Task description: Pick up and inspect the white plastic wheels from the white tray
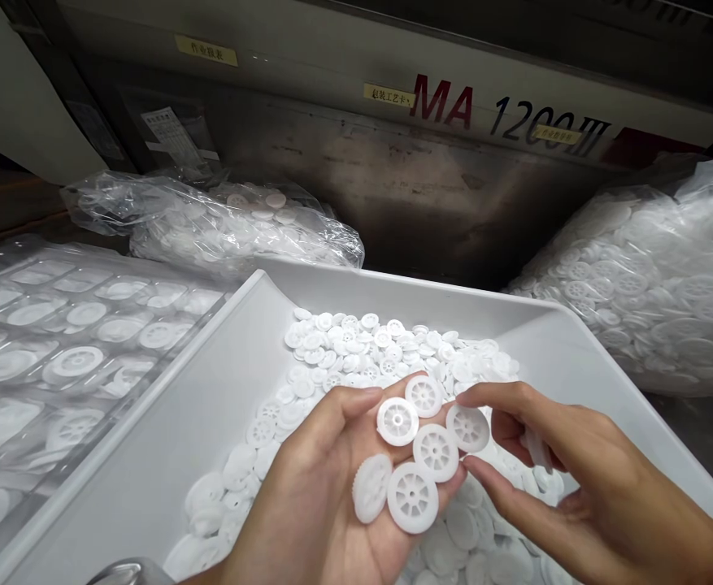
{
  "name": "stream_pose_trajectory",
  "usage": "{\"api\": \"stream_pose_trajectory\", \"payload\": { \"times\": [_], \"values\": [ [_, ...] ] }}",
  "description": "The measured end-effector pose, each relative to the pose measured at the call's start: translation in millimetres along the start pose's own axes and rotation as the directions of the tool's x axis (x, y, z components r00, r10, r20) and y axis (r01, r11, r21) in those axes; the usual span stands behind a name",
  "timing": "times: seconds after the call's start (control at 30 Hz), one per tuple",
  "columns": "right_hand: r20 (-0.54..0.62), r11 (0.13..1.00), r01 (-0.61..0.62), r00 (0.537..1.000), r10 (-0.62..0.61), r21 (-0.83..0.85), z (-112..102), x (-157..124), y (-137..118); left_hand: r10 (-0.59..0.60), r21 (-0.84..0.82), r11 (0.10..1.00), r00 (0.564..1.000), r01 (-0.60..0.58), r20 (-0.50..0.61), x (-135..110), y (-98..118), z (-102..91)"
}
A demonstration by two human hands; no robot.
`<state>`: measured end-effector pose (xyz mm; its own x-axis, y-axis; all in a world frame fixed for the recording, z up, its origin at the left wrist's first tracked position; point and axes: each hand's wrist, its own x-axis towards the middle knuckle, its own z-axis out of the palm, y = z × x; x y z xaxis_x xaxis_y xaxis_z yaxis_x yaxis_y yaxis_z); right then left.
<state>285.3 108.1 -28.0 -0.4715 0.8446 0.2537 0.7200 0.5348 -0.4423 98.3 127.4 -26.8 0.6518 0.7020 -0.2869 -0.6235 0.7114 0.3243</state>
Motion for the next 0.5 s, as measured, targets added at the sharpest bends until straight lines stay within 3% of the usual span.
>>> {"api": "stream_pose_trajectory", "payload": {
  "times": [0.2, 0.37, 0.5],
  "values": [
    [-0.002, 0.997, -0.065, 0.998, 0.065, 0.04, -0.6, 2.2, -2.5, -0.023, -0.01, 1.0, 1.0, 0.022, -0.017, -0.5, 0.3, -2.2],
    [0.007, 0.998, -0.053, 0.999, 0.052, 0.046, -1.0, 3.5, -1.1, -0.018, -0.046, 0.999, 0.999, 0.016, -0.045, -0.9, -1.6, -3.6],
    [0.019, 0.995, -0.07, 0.997, 0.069, 0.068, -0.3, 3.1, 0.4, -0.013, 0.054, 0.998, 0.997, 0.017, -0.074, -0.2, -1.1, -2.3]
  ]
}}
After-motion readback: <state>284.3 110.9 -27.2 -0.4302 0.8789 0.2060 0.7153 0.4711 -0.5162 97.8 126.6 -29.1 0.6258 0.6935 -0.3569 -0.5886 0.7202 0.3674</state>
